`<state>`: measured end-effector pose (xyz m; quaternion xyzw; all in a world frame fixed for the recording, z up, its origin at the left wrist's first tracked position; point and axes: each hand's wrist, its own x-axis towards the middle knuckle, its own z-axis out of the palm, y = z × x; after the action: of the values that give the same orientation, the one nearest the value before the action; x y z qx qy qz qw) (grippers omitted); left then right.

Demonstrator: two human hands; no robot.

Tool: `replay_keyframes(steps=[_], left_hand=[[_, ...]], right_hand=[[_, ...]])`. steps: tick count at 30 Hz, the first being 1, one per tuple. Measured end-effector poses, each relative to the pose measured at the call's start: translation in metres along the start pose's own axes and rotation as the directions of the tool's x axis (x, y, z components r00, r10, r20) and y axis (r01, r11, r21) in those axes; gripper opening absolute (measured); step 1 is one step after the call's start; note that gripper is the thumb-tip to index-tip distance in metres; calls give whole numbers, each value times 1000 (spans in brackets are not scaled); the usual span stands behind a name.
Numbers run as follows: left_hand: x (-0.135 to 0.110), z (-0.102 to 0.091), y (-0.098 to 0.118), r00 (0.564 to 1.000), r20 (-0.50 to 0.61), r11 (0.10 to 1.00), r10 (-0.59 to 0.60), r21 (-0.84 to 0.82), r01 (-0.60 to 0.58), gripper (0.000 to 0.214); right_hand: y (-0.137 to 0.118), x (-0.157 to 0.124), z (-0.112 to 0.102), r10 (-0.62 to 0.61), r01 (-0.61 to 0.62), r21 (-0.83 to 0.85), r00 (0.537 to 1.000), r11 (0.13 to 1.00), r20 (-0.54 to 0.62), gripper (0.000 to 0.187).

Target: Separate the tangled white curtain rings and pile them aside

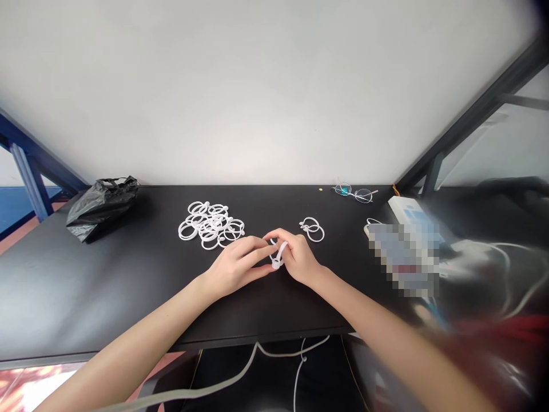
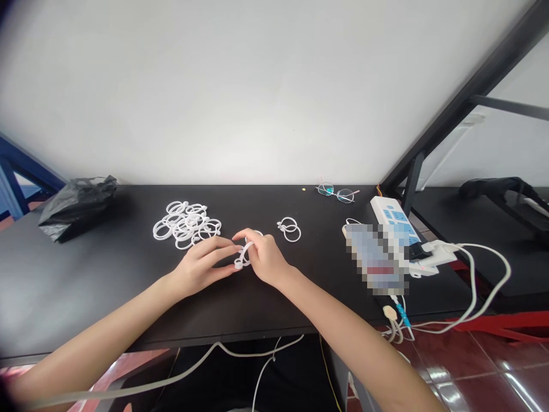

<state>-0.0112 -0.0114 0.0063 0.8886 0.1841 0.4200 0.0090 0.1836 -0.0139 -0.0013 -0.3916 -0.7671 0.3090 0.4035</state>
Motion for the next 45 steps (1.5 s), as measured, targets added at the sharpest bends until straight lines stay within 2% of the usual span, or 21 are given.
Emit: replay_keyframes(steps=[3, 5, 9, 14, 16, 18, 22, 24, 26, 34, 45], left_hand=[[2, 0, 3, 999, -5, 998, 51, 37, -51, 11], [3, -1, 4, 997, -12, 996, 71, 52, -70, 8], [5, -2, 4, 991, 55, 983, 121, 133, -127, 4], [3, -1, -2, 989, 128, 971, 76, 214, -103, 4], [2, -2, -4, 988, 148, 974, 43, 215, -74, 6], [3, -2, -5, 990, 142, 978, -4, 208, -26, 7], [3, -5, -7, 988, 103, 981, -113, 168, 94, 8], [2, -6, -8, 983, 103, 981, -152, 137, 137, 9], [1, -6, -9, 979, 111, 981, -173, 113, 161, 10], [-1, -7, -12, 961, 165, 975, -221, 53, 215, 14], [1, -8, -9, 966, 163, 978, -200, 99, 186, 19]], right_hand=[[-2, 0, 0, 6, -5, -45, 1000, 999, 23, 38], [-3, 0, 0, 0, 2, -70, 999, 998, 33, 38], [-2, 0, -4, -17, 21, -103, 999, 994, 43, 42], [-1, 1, -6, 40, -37, -72, 998, 997, 42, 39], [-3, 2, -5, 96, -96, 7, 995, 995, 5, 35], [-5, 5, -5, 187, -179, 174, 982, 968, -28, 30], [-7, 12, -8, 366, -315, 545, 930, 777, 15, 30], [-7, 15, -10, 407, -342, 621, 912, 706, 39, 32], [-5, 16, -10, 424, -346, 641, 905, 686, 35, 33], [-1, 14, -6, 371, -274, 565, 927, 778, -61, 34], [-1, 13, -4, 357, -263, 527, 930, 808, -83, 36]])
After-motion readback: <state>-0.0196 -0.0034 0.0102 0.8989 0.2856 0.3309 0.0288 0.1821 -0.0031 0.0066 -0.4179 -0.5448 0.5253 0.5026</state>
